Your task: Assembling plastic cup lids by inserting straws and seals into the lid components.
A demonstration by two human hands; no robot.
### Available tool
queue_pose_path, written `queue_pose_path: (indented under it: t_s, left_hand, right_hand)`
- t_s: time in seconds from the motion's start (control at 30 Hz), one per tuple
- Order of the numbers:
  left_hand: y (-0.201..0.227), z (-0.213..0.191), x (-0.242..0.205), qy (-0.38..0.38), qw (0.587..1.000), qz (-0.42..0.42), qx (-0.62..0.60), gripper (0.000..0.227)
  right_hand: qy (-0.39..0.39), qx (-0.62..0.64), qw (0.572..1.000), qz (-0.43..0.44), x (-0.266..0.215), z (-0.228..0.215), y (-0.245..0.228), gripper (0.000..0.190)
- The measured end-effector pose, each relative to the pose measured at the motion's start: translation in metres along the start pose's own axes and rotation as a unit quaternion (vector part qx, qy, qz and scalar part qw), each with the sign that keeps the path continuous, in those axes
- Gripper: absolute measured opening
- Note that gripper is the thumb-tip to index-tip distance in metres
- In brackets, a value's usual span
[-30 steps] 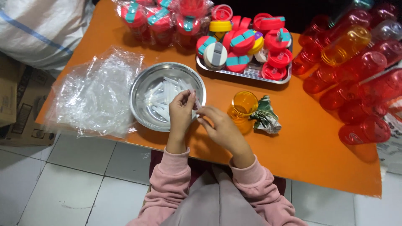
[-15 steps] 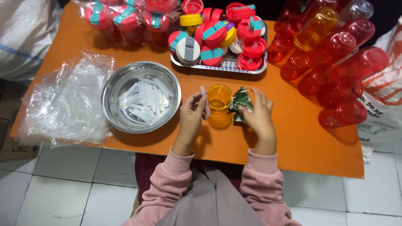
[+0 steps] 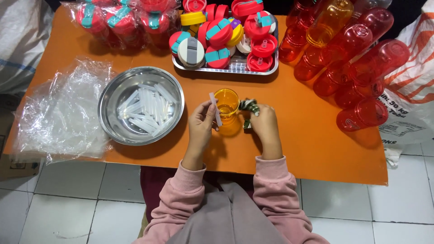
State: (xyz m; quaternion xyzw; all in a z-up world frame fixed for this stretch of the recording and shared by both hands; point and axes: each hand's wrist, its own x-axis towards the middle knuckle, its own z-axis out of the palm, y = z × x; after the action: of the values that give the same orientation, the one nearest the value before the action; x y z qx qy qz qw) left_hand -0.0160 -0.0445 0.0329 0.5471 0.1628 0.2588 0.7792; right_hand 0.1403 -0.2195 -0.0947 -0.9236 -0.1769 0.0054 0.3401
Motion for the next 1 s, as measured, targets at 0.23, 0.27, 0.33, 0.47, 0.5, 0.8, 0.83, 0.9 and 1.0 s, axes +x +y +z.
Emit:
queue_pose_path:
  t_s: [0.23, 0.27, 0.33, 0.47, 0.5, 0.8, 0.83, 0.9, 1.0]
  left_hand:
    - [0.007, 0.001, -0.007, -0.001, 1.0, 0.001, -0.006, 0.033]
    - [0.008, 0.002, -0.008, -0.002, 1.0, 0.0, -0.008, 0.033]
    - [0.01, 0.003, -0.01, -0.004, 1.0, -0.002, -0.01, 0.033]
    - [0.011, 0.004, -0.015, -0.012, 1.0, -0.007, -0.015, 0.033]
    - [0.012, 0.005, -0.016, -0.017, 1.0, -0.011, -0.021, 0.034]
    - [0.002, 0.007, -0.021, -0.049, 0.995, -0.033, -0.08, 0.034]
    - [0.002, 0.007, -0.022, -0.047, 0.995, -0.033, -0.08, 0.034]
    - [0.002, 0.007, -0.023, -0.061, 0.995, -0.009, -0.073, 0.032]
    - [0.008, 0.011, -0.025, -0.079, 0.995, 0.043, -0.045, 0.026]
  right_hand:
    - [0.321, 0.124, 0.926, -0.155, -0.024, -0.068, -0.071, 0.008]
    - [0.318, 0.193, 0.914, -0.162, -0.031, -0.079, -0.088, 0.021]
    - [0.313, 0.261, 0.898, -0.167, -0.044, -0.092, -0.112, 0.034]
    - [0.183, 0.536, 0.824, -0.014, -0.055, -0.09, -0.115, 0.013]
    - [0.143, 0.628, 0.765, 0.002, -0.054, -0.089, -0.11, 0.01]
    - [-0.009, 0.727, 0.686, -0.031, -0.069, -0.09, -0.125, 0.022]
    - [-0.01, 0.727, 0.686, -0.03, -0.068, -0.086, -0.12, 0.022]
    - [-0.016, 0.672, 0.739, -0.033, -0.066, -0.078, -0.111, 0.023]
    - [0.052, 0.538, 0.835, -0.1, -0.083, -0.09, -0.15, 0.017]
